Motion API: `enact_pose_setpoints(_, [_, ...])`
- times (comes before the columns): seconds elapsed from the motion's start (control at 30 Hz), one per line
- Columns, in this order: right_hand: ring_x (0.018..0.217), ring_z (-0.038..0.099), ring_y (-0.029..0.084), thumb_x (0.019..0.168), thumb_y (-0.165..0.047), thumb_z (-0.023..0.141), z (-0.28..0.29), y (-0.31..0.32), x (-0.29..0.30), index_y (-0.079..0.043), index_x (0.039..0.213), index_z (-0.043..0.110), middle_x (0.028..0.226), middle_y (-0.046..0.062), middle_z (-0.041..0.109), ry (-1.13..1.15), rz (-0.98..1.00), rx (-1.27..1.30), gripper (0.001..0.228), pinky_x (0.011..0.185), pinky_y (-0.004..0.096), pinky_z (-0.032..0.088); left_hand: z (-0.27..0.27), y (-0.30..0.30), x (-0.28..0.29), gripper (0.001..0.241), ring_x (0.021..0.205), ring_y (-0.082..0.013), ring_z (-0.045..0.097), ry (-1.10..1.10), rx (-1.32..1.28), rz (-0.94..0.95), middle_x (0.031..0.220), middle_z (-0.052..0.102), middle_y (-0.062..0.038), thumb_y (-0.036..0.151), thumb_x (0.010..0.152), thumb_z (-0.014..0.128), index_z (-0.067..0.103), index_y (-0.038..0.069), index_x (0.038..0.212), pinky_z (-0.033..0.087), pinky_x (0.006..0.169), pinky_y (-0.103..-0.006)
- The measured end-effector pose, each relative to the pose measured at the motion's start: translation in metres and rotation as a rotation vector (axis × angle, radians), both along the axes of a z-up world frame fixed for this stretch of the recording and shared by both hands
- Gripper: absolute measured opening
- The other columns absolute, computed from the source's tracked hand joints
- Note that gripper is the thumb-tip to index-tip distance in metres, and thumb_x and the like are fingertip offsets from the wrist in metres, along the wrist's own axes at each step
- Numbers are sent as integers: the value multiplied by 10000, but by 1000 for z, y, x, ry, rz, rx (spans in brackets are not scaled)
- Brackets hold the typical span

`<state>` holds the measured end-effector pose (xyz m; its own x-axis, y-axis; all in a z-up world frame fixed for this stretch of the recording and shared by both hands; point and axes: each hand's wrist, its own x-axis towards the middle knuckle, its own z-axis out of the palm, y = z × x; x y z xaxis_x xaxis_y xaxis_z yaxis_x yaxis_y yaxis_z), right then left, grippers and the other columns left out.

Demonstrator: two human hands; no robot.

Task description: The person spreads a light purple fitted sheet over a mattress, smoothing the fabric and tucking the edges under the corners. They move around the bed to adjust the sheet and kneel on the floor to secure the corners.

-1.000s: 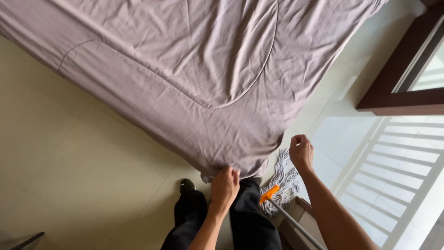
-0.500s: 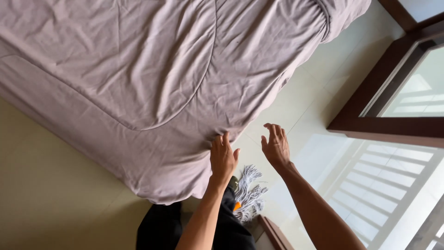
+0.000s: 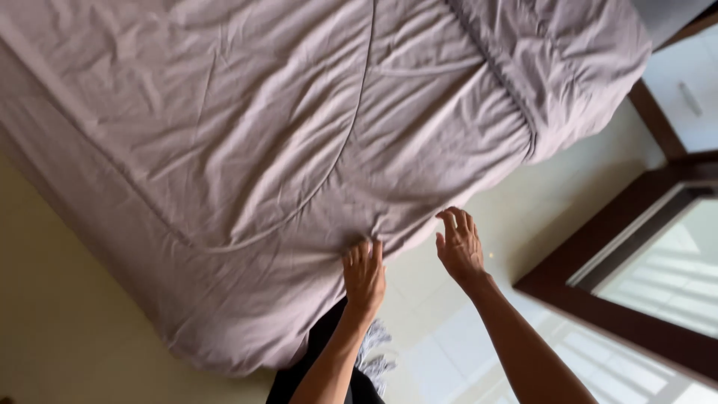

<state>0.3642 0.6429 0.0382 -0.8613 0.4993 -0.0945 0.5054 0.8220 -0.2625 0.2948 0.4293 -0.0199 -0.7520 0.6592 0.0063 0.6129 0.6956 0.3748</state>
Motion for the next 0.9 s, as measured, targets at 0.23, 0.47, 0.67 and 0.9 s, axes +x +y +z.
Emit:
enact_pose_setpoints(0.23, [1350,424,414,767,-10,743,-2,82,-23,-61,1397,478,1441,237,436,-65,267,153,685,1076,511,437,9,27,-7,414,1028,-309,581,-129,-185,30,1135,615,-148,106,876,720,605,108,1274,458,898,-500])
enact_pose_setpoints(0.47, [1369,444,321,881,-25,670,-34,142,-26,-150,1316,572,1433,124,465,-148,459,153,463,1155,472,417,11,34,5,302,983,-327,595,32,110,125,1058,637,-140,70,849,647,659,38,1149,469,891,-497])
enact_pose_setpoints(0.67, [1292,531,282,914,-106,620,-69,183,-6,-104,1082,703,1290,112,655,34,715,42,188,1104,440,438,6,36,30,153,949,-322,613,-151,201,260,997,662,-141,18,915,622,662,26,1063,490,894,-438])
enact_pose_setpoints(0.9, [1215,568,242,1038,-219,547,-26,195,12,-103,1178,652,1225,64,662,-313,764,-46,210,1132,425,388,-16,60,64,65,958,-325,619,-208,39,358,985,666,-141,46,895,644,640,36,959,483,888,-433])
